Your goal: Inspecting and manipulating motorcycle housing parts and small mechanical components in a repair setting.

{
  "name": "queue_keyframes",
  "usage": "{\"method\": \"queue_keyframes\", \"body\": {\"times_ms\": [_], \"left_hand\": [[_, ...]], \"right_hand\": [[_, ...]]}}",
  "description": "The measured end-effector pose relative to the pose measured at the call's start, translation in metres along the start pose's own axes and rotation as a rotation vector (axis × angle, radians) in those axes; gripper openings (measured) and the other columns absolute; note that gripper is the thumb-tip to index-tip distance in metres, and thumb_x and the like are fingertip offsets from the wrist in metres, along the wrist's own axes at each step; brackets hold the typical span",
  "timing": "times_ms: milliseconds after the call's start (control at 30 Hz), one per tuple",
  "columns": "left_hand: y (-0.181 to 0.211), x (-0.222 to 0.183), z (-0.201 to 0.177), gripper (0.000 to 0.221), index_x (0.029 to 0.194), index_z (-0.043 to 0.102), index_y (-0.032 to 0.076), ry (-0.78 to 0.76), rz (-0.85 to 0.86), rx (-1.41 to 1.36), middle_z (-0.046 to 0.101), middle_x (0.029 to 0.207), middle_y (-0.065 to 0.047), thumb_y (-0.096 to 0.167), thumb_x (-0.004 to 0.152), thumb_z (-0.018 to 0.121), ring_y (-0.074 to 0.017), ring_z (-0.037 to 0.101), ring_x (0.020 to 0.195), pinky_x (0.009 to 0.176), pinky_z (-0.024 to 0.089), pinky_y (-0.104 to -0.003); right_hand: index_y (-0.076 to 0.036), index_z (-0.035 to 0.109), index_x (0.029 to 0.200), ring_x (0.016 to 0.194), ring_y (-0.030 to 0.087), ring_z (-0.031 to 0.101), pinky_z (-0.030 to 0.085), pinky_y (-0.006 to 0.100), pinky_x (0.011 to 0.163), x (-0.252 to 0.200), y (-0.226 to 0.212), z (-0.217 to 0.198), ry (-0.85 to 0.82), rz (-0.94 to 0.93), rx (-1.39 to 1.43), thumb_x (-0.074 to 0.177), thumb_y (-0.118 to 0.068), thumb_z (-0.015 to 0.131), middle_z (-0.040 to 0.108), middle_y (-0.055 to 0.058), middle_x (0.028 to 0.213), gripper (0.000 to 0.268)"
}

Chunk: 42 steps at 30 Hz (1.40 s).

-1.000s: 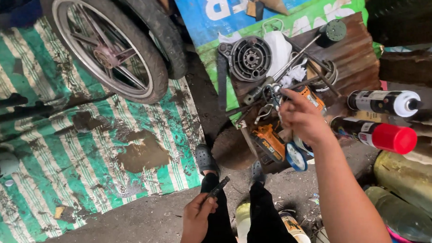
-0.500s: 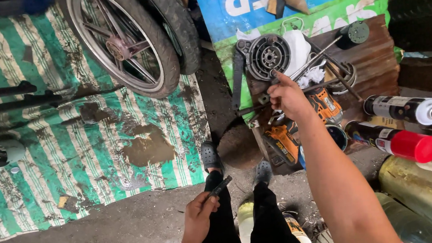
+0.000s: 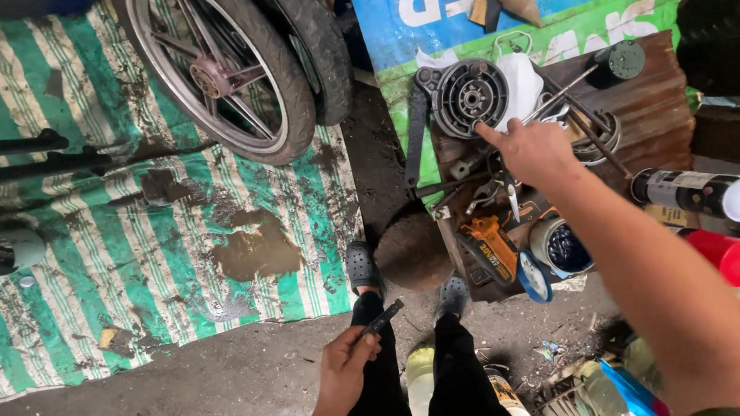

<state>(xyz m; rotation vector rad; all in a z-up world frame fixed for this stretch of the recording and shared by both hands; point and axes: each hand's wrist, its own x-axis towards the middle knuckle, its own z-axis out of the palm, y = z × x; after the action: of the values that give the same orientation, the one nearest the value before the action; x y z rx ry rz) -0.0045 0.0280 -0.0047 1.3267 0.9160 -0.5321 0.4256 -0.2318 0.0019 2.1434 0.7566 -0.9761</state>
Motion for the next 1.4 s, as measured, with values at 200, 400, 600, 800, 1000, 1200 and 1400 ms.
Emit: {"method": "queue_keyframes", "body": {"times_ms": [200,400,600,800,1000,1200,1400], "left_hand": [[-0.009,0.001,0.0,0.024,0.104,0.087,-0.002,0.032,-0.031,-0.079,0.086,0.087,-0.013,0.017,0.101,0.073,-0.0197,0.077,0.076,0.074,0.065,-0.033],[-0.004,-0.002,0.004,0.023,0.101,0.088,0.001,0.001,-0.036,-0.017,0.085,0.082,-0.01,0.019,0.101,0.073,-0.0178,0.075,0.072,0.073,0.064,-0.032],[0.006,-0.003,0.008,0.025,0.099,0.088,0.001,-0.007,-0.043,0.012,0.085,0.081,-0.01,0.02,0.101,0.073,-0.0173,0.075,0.072,0.072,0.063,-0.031],[0.006,-0.004,0.001,0.022,0.101,0.087,-0.001,0.008,-0.014,-0.034,0.084,0.081,-0.012,0.015,0.101,0.073,-0.0187,0.074,0.071,0.071,0.063,-0.032],[0.011,-0.005,-0.006,0.025,0.098,0.087,0.001,0.009,-0.015,0.028,0.082,0.079,-0.009,0.022,0.102,0.073,-0.0172,0.073,0.072,0.073,0.061,-0.032],[0.006,0.001,0.001,0.025,0.102,0.087,-0.001,0.001,-0.019,-0.024,0.083,0.082,-0.011,0.02,0.101,0.073,-0.0179,0.073,0.073,0.074,0.062,-0.032],[-0.002,0.003,0.003,0.022,0.101,0.086,-0.002,0.006,-0.008,-0.058,0.084,0.082,-0.012,0.016,0.101,0.073,-0.0187,0.075,0.073,0.073,0.064,-0.032]], "right_hand": [[-0.027,0.037,0.171,0.122,0.036,0.078,0.071,0.051,0.081,0.005,0.017,-0.021,-0.103,0.081,0.369,0.11,-0.032,0.059,0.067,0.011,0.142,0.065],[-0.023,0.029,0.181,0.081,0.018,0.061,0.057,0.036,0.077,-0.039,-0.013,-0.017,0.032,0.274,1.533,0.1,0.0,0.062,0.068,0.015,0.142,0.091],[-0.025,0.005,0.185,0.066,0.02,0.046,0.041,0.039,0.059,0.008,-0.072,0.039,0.194,0.177,2.472,0.088,0.017,0.052,0.058,0.005,0.096,0.116],[-0.028,0.004,0.185,0.071,0.017,0.043,0.044,0.036,0.061,0.014,-0.088,0.016,0.207,0.401,2.279,0.092,0.015,0.054,0.055,0.002,0.092,0.114],[-0.02,-0.011,0.183,0.07,0.022,0.048,0.036,0.041,0.065,-0.008,-0.073,-0.012,0.081,0.299,1.824,0.098,-0.001,0.058,0.055,0.007,0.077,0.111],[-0.016,-0.023,0.18,0.055,0.025,0.047,0.033,0.038,0.048,0.0,-0.071,-0.042,-0.162,0.409,1.217,0.102,-0.011,0.057,0.058,0.009,0.068,0.112],[-0.02,-0.01,0.183,0.098,0.045,0.07,0.055,0.055,0.073,-0.017,-0.057,-0.034,-0.106,0.539,1.265,0.107,-0.026,0.064,0.076,0.022,0.116,0.107]]}}
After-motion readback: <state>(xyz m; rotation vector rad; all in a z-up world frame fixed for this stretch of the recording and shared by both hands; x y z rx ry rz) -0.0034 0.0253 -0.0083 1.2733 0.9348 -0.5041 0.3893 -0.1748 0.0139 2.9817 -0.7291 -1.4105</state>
